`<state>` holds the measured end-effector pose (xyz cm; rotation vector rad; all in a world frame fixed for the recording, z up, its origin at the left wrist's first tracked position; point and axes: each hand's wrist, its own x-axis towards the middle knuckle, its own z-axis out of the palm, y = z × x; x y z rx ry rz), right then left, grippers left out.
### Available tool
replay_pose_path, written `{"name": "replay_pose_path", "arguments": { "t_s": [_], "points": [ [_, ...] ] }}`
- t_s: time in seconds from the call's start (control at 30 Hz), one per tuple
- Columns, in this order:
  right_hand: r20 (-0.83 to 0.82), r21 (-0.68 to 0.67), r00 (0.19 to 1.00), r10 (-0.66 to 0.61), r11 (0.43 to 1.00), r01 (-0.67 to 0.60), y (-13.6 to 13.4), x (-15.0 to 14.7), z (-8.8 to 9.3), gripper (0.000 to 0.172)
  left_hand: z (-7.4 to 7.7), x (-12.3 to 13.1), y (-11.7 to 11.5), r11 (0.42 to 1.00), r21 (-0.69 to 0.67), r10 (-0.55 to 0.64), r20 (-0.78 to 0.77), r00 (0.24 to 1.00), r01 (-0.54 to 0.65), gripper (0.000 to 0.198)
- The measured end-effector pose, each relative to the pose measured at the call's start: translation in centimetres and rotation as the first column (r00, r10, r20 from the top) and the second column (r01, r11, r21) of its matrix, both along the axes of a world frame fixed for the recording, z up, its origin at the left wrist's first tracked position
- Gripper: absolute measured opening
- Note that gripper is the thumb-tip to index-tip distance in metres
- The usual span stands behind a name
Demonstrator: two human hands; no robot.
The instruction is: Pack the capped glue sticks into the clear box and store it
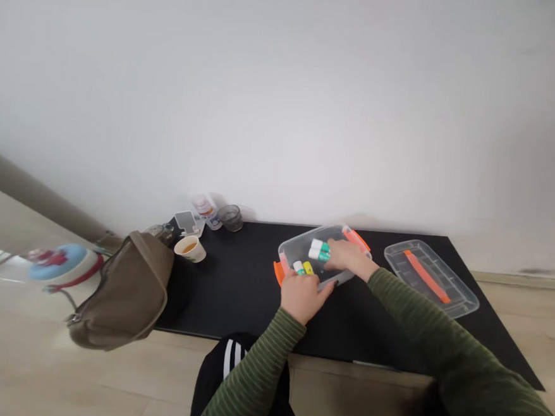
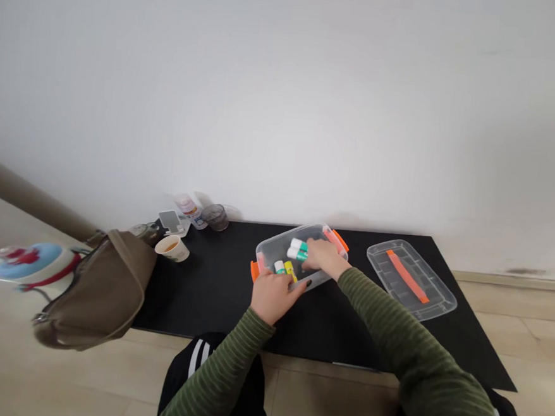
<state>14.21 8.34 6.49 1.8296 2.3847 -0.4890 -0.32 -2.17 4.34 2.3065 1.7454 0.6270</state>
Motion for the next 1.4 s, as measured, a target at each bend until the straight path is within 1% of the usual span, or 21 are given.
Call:
{"name": "replay_pose_path", "arguments": {
  "t_s": [0.03, 0.07, 0.13, 0.17, 0.23, 0.3, 0.4, 0.47, 0.53, 0.57, 0.63, 0.7, 0.73, 0.8, 0.83, 0.93, 1.0, 1.07, 1.17, 1.27, 1.4],
  "points": [
    [-0.058, 0.114, 0.998, -0.029, 0.993, 0.035, -0.9, 0.4, 0.8, 0.053, 0.1, -0.3, 0.1, 1.000, -0.006, 0.015, -0.003, 1.000, -0.015, 0.056],
    [-0.133, 0.244, 0.990, -0.056, 0.966, 0.087, -2.0, 0.9, 1.6, 0.052, 0.3, -0.5, 0.2, 1.000, -0.015, 0.023, -0.006, 1.000, -0.023, 0.057],
    [-0.313, 0.484, 0.948, -0.053, 0.850, 0.207, -4.5, 2.4, 2.7, 0.048, 0.5, -1.0, 0.4, 0.999, -0.031, 0.031, -0.018, 0.999, -0.031, 0.058],
    [-0.378, 0.553, 0.926, -0.017, 0.798, 0.240, -5.9, 3.4, 2.9, 0.047, 0.6, -1.2, 0.5, 0.999, -0.033, 0.033, -0.025, 0.999, -0.034, 0.059],
    [-0.427, 0.614, 0.901, 0.080, 0.757, 0.224, -8.4, 5.6, 2.5, 0.045, 0.6, -1.1, 0.7, 0.999, -0.020, 0.036, -0.037, 0.999, -0.037, 0.059],
    [-0.406, 0.638, 0.893, 0.194, 0.760, 0.125, -10.5, 7.9, 1.0, 0.040, 0.4, -0.6, 0.8, 0.999, -0.003, 0.045, -0.048, 0.998, -0.045, 0.058],
    [-0.350, 0.638, 0.878, 0.326, 0.769, -0.031, -12.8, 10.6, -2.2, 0.033, 0.1, 0.8, 1.1, 0.993, 0.014, 0.115, -0.052, 0.992, -0.114, 0.058],
    [-0.358, 0.594, 0.887, 0.292, 0.804, -0.025, -13.8, 11.6, -4.0, 0.032, 0.1, 1.6, 1.2, 0.985, 0.023, 0.174, -0.039, 0.984, -0.173, 0.057],
    [-0.407, 0.496, 0.898, 0.169, 0.866, 0.062, -14.4, 11.7, -5.2, 0.034, 0.3, 2.0, 1.1, 0.978, 0.055, 0.200, -0.005, 0.980, -0.200, 0.053],
    [-0.435, 0.433, 0.894, 0.104, 0.895, 0.107, -14.6, 11.6, -5.5, 0.035, 0.6, 2.2, 0.9, 0.979, 0.089, 0.183, 0.024, 0.983, -0.185, 0.049],
    [-0.474, 0.313, 0.880, 0.014, 0.937, 0.154, -14.8, 11.1, -5.6, 0.037, 1.1, 2.4, 0.0, 0.977, 0.188, 0.082, 0.104, 0.991, -0.101, 0.040],
    [-0.478, 0.253, 0.878, -0.003, 0.957, 0.141, -14.8, 10.6, -5.5, 0.039, 1.3, 3.0, -1.4, 0.962, 0.272, -0.082, 0.180, 0.980, 0.030, 0.036],
    [-0.471, 0.247, 0.882, 0.009, 0.961, 0.122, -14.8, 10.3, -5.4, 0.039, 1.2, 3.5, -2.2, 0.956, 0.279, -0.155, 0.207, 0.966, 0.094, 0.034],
    [-0.459, 0.260, 0.887, 0.042, 0.961, 0.089, -15.0, 10.1, -5.6, 0.039, 0.6, 4.6, -3.6, 0.956, 0.185, -0.265, 0.204, 0.942, 0.229, 0.034],
    [-0.455, 0.269, 0.889, 0.055, 0.960, 0.079, -15.1, 10.0, -5.7, 0.038, 0.2, 5.2, -4.2, 0.962, 0.097, -0.268, 0.184, 0.946, 0.254, 0.037],
    [-0.421, 0.290, 0.905, 0.069, 0.955, 0.062, -15.5, 10.0, -6.2, 0.032, -1.2, 6.5, -4.9, 0.961, -0.181, -0.190, 0.106, 0.976, 0.207, 0.044],
    [-0.376, 0.309, 0.923, 0.079, 0.950, 0.045, -15.6, 10.0, -6.4, 0.029, -1.8, 6.8, -4.9, 0.944, -0.284, -0.147, 0.084, 0.985, 0.166, 0.038],
    [-0.339, 0.338, 0.936, 0.097, 0.941, 0.024, -15.6, 9.8, -6.5, 0.030, -2.0, 6.8, -4.7, 0.936, -0.322, -0.123, 0.078, 0.989, 0.141, 0.035],
    [-0.302, 0.408, 0.947, 0.109, 0.913, 0.025, -15.6, 9.2, -6.7, 0.033, -1.9, 6.7, -4.6, 0.943, -0.322, -0.065, 0.055, 0.996, 0.080, 0.034],
    [-0.270, 0.495, 0.959, 0.087, 0.867, 0.061, -15.8, 8.6, -7.2, 0.030, -1.7, 6.6, -4.7, 0.951, -0.309, -0.015, 0.058, 0.998, 0.032, 0.034],
    [-0.234, 0.603, 0.965, 0.118, 0.797, 0.049, -16.0, 8.9, -7.6, 0.028, -1.7, 6.7, -5.1, 0.949, -0.311, -0.013, 0.097, 0.995, 0.042, 0.035]
  ]
}}
